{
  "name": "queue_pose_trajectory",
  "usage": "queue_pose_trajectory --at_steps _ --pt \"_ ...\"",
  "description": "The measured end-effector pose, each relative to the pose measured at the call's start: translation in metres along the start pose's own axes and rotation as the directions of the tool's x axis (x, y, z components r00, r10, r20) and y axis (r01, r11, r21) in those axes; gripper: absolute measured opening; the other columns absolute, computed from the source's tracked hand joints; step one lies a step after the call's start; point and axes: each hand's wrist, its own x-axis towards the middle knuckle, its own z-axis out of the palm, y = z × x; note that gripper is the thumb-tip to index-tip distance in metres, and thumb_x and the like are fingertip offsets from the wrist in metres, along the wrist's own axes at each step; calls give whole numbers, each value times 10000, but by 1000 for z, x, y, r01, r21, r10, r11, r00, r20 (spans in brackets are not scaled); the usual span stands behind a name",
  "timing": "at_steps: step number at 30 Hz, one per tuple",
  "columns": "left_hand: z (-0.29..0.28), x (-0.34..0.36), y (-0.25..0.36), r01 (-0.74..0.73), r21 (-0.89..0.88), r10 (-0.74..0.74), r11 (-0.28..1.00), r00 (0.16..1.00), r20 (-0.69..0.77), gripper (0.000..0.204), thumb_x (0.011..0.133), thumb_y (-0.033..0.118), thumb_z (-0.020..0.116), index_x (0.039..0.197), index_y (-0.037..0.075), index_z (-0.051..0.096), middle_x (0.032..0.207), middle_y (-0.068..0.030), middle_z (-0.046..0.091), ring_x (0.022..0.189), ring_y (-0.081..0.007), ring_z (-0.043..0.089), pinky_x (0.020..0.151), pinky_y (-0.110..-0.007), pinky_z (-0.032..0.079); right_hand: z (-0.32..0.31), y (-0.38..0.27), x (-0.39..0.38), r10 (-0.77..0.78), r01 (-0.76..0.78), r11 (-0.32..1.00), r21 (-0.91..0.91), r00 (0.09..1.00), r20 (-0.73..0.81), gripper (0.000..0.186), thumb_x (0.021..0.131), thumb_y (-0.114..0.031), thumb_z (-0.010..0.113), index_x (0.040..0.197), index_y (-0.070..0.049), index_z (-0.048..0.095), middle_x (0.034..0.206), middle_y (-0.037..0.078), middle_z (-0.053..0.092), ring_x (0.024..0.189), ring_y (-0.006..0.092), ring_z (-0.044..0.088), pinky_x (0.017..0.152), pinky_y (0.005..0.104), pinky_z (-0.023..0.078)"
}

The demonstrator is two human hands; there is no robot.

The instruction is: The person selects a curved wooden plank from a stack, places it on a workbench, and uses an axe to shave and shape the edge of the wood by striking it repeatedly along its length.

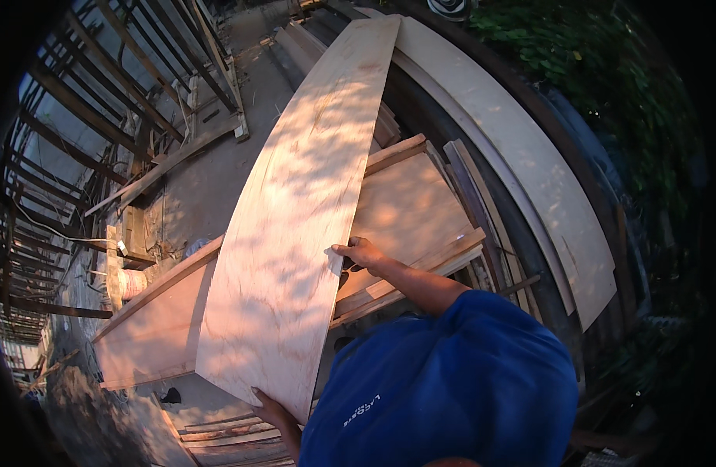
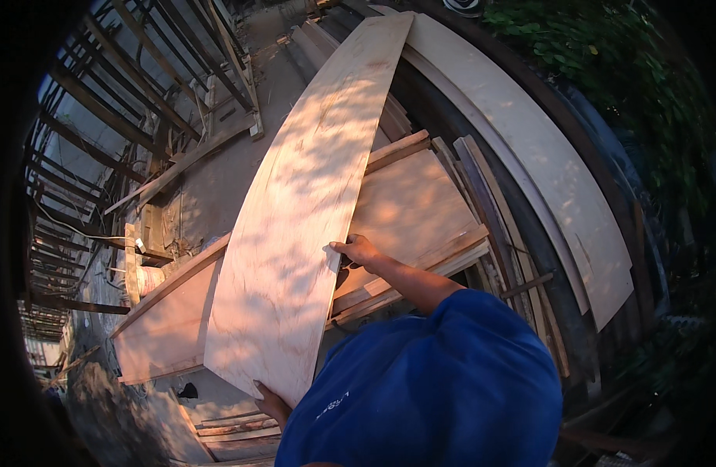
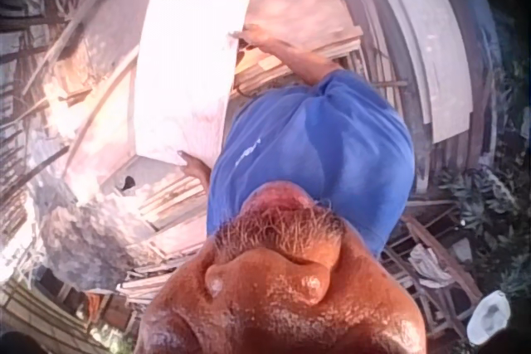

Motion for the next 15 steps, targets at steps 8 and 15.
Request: queue_pose_trajectory --at_steps 8,15 --pt "18 -18 10 37 255 1 966 989 -147 888 984 599 603 1403 -174 479 1352 -378 574 1170 -466 629 981 -503 529 -3 21 15 32 -31 996 80 999 -6 543 966 -467 718 1215 9 637 1026 104 728 844 181 700 728 319 570" --pt "2 -7 10 -4 30 6 1000 998 -60 798 998 522 619 1420 -140 474 1350 -320 592 1139 -405 642 955 -464 547 1 18 19 -10 -1 986 165 998 68 500 957 -436 733 1202 -10 640 981 92 718 828 167 699 680 300 573"
